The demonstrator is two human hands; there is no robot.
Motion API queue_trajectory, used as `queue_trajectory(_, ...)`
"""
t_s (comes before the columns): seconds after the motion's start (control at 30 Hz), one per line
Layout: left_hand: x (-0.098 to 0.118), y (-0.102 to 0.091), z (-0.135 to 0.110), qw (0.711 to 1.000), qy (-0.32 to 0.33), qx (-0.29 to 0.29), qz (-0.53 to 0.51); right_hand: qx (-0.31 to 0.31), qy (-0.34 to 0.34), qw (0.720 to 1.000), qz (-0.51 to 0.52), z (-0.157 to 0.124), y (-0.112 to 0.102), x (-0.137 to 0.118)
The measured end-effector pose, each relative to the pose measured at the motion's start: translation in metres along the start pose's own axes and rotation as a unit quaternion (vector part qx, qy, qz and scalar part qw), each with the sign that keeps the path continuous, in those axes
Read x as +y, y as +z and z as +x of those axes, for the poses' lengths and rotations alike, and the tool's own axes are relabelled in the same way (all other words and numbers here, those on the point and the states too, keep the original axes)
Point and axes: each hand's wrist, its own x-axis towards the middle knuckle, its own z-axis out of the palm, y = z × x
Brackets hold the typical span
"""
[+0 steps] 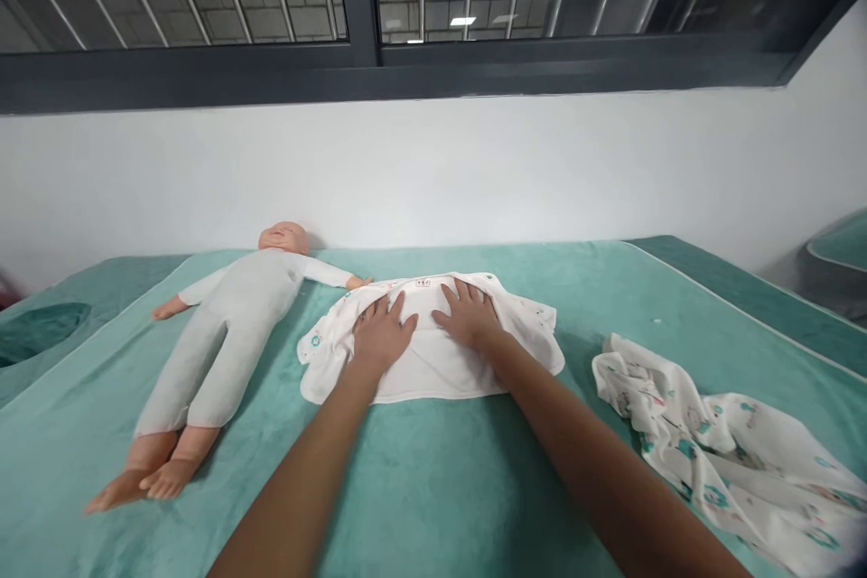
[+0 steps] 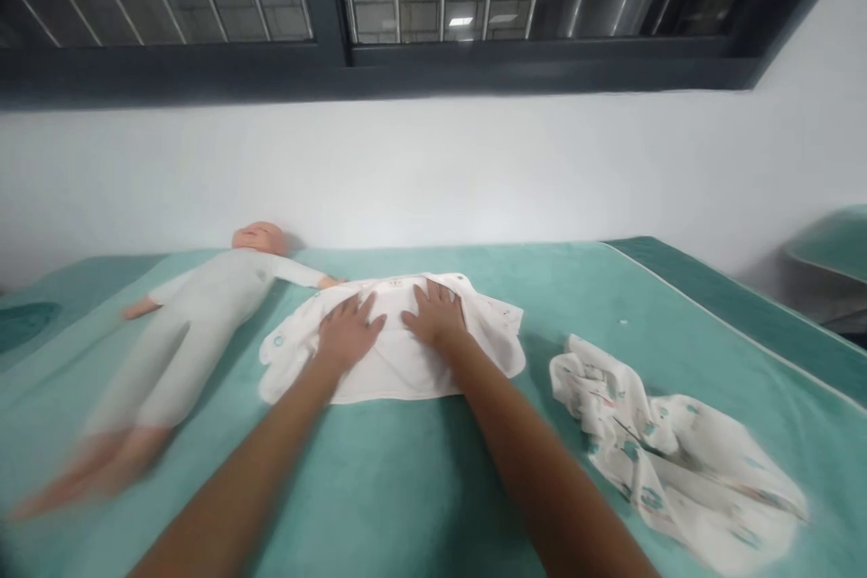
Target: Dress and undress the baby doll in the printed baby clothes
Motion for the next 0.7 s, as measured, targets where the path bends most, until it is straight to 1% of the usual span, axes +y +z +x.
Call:
queue_trajectory(0.07,-0.002,-0.002,0.005,0.999,0.0,-0.04,-0.014,-0.023,0.01,1.0,0.008,0.005,-0.004,-0.004)
queue_trajectory(0.1,-0.003,-0.003,0.008,0.998,0.003,-0.056,-0.02,-0.022,0.019,1.0,0.01,0.008,-0.005,-0.008)
queue_trajectory(0.17,-0.003,-0.003,0.011,0.997,0.006,-0.074,-0.026,-0.003,0.046,0.999,0.011,0.013,-0.003,-0.02)
queue_trajectory(0.2,-0.002,-0.001,0.013,0.997,0.004,-0.072,-0.027,0.011,0.062,0.998,0.011,0.016,0.0,-0.026)
queue_trajectory(0.27,0.002,0.003,0.014,0.999,-0.005,-0.045,-0.026,0.046,0.08,0.996,0.009,0.019,0.007,-0.038)
queue_trajectory(0.33,0.007,0.008,0.013,1.0,-0.012,-0.009,-0.026,0.076,0.076,0.994,0.009,0.02,0.015,-0.044)
queue_trajectory(0.4,0.011,0.011,0.011,0.999,-0.014,0.018,-0.025,0.091,0.056,0.994,0.01,0.02,0.02,-0.044)
queue_trajectory(0.47,0.014,0.012,0.01,0.998,-0.011,0.056,-0.023,0.092,0.025,0.995,0.011,0.02,0.021,-0.04)
queue_trajectory(0.53,0.015,0.01,0.01,0.993,0.014,0.11,-0.028,0.09,-0.014,0.996,0.01,0.02,0.02,-0.037)
queue_trajectory(0.6,0.014,0.008,0.012,0.987,0.061,0.139,-0.045,0.086,-0.048,0.995,0.012,0.021,0.019,-0.036)
queue_trajectory(0.67,0.013,0.008,0.014,0.984,0.1,0.131,-0.062,0.082,-0.076,0.994,0.015,0.021,0.018,-0.037)
queue_trajectory(0.7,0.012,0.008,0.016,0.984,0.109,0.121,-0.067,0.079,-0.09,0.993,0.017,0.02,0.018,-0.038)
